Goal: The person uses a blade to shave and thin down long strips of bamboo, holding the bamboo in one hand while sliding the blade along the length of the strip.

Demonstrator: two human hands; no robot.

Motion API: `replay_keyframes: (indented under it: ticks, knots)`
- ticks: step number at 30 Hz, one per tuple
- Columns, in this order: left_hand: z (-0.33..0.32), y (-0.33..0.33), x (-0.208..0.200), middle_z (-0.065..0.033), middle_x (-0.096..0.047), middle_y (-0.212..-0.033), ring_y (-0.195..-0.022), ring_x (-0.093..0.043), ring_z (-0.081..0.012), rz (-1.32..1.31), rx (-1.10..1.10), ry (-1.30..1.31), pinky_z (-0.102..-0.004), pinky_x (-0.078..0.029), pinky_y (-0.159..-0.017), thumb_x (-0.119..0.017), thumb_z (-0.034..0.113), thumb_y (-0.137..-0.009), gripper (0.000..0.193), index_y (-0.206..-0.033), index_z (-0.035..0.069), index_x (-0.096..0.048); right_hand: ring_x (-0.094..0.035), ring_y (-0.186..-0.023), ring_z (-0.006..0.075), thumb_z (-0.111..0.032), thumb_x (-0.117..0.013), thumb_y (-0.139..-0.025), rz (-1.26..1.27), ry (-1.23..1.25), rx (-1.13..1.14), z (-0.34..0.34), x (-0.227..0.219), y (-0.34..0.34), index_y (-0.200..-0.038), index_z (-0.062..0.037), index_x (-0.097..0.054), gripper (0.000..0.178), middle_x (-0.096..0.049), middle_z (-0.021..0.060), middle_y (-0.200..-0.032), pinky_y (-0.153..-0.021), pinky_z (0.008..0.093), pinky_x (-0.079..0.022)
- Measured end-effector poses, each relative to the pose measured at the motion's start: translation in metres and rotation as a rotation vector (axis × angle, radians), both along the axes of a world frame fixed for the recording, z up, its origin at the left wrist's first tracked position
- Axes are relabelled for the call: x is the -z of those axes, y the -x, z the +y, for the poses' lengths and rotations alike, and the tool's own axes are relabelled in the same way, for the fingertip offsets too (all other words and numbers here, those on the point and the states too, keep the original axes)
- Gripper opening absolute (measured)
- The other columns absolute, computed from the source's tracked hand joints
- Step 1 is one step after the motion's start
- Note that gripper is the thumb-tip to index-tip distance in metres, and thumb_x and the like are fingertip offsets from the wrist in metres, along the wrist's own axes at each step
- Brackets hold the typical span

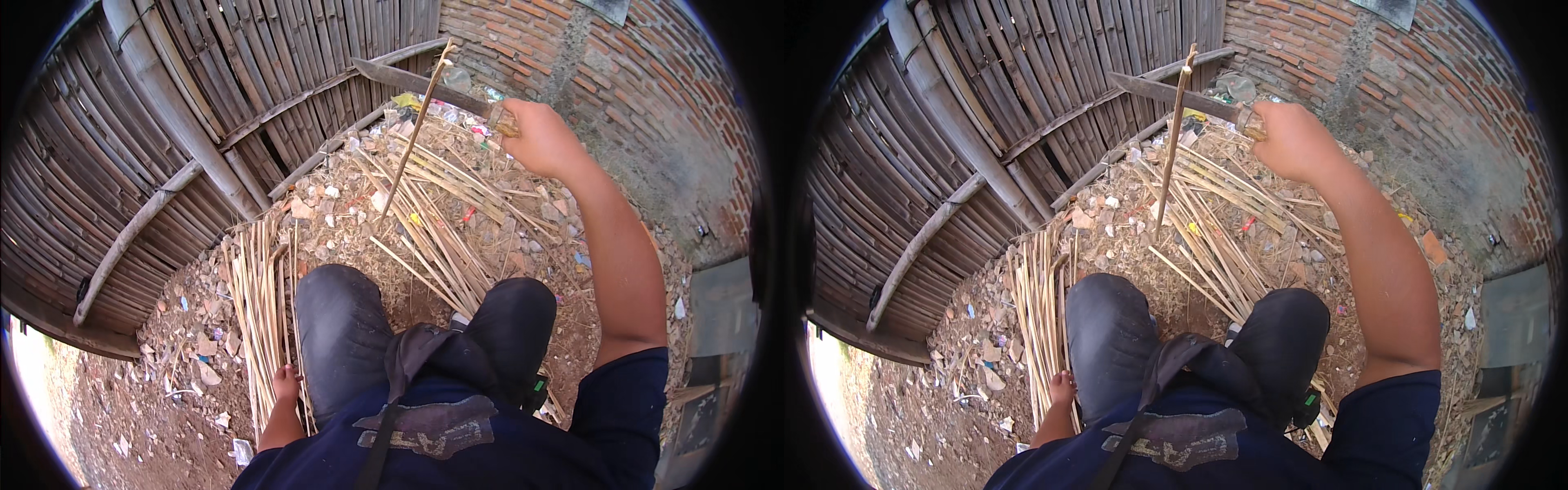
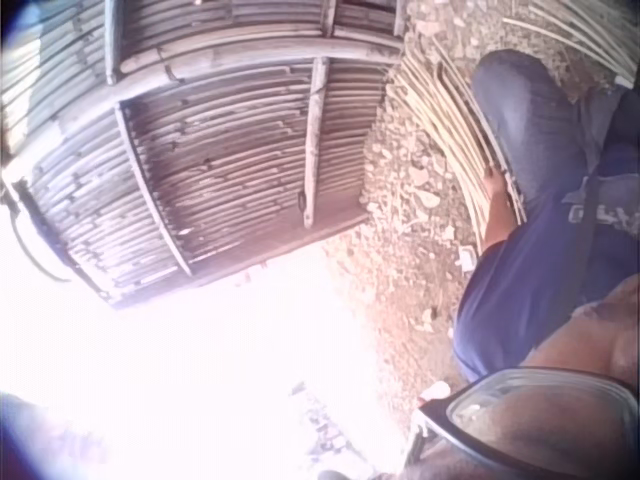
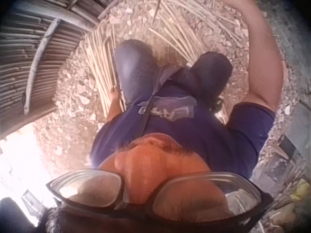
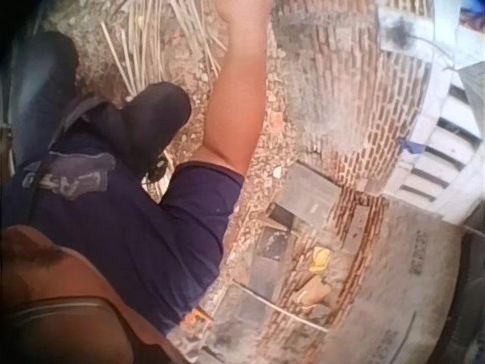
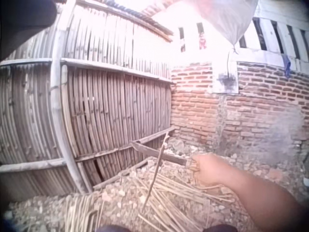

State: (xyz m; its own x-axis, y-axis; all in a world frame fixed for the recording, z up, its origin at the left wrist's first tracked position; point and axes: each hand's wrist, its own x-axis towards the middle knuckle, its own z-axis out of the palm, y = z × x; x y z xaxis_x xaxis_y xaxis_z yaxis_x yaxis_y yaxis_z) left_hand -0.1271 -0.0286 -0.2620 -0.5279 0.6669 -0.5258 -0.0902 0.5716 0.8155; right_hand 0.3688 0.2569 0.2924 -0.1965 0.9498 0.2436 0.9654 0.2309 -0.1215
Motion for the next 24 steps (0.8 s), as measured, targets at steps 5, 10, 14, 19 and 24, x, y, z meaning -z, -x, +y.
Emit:
replay_keyframes:
  ticks: [5,10,14,19,24]
  knots:
    - [0.002,0.001,-0.008,-0.0078,-0.067,-0.090,-0.066,-0.062,-0.0138,0.002,-0.011,-0.019,-0.0285,-0.049,-0.055,-0.052,0.029,-0.106,0.030,-0.108,0.000,-0.061,-0.067,-0.105,0.0401,-0.015,-0.069,-0.083,0.207,-0.068,0.056,0.002,-0.008,-0.016,-0.121,0.0014,-0.062,0.042,-0.069,0.0250,-0.113,-0.091,0.0465,-0.053]
    - [0.017,0.019,-0.021,-0.0088,-0.066,-0.087,-0.072,-0.065,-0.0137,0.194,-0.074,-0.288,-0.0272,-0.053,-0.058,-0.052,0.023,-0.106,0.027,-0.106,-0.002,-0.059,-0.067,-0.104,0.0398,-0.013,-0.066,-0.084,0.037,0.121,0.082,-0.010,0.000,0.010,-0.120,-0.0008,-0.063,0.038,-0.069,0.0241,-0.113,-0.090,0.0478,-0.053]
    - [0.120,0.002,-0.166,-0.0110,-0.065,-0.101,-0.082,-0.066,-0.0149,0.433,0.016,-0.543,-0.0297,-0.059,-0.074,-0.053,0.027,-0.107,0.033,-0.121,-0.002,-0.058,-0.067,-0.101,0.0410,-0.013,-0.067,-0.083,-0.045,-0.001,0.003,-0.001,0.027,-0.006,-0.113,0.0009,-0.064,0.034,-0.070,0.0243,-0.105,-0.088,0.0481,-0.053]
    - [0.174,-0.007,-0.286,-0.0095,-0.067,-0.102,-0.085,-0.067,-0.0143,0.346,0.063,-0.929,-0.0292,-0.055,-0.081,-0.049,0.019,-0.109,0.026,-0.123,0.001,-0.060,-0.070,-0.091,0.0350,-0.022,-0.073,-0.083,0.123,-0.068,0.004,0.003,-0.004,-0.029,-0.117,0.0008,-0.064,0.042,-0.071,0.0207,-0.095,-0.080,0.0440,-0.053]
    - [0.156,-0.027,-0.257,-0.0090,-0.067,-0.099,-0.079,-0.066,-0.0140,0.275,0.044,-0.878,-0.0288,-0.055,-0.079,-0.049,0.020,-0.109,0.025,-0.121,0.001,-0.059,-0.053,-0.068,0.0137,-0.033,-0.072,-0.091,0.101,-0.141,-0.005,-0.014,-0.050,-0.064,-0.122,-0.0031,-0.062,0.044,-0.058,0.0039,-0.077,-0.064,0.0320,-0.043]
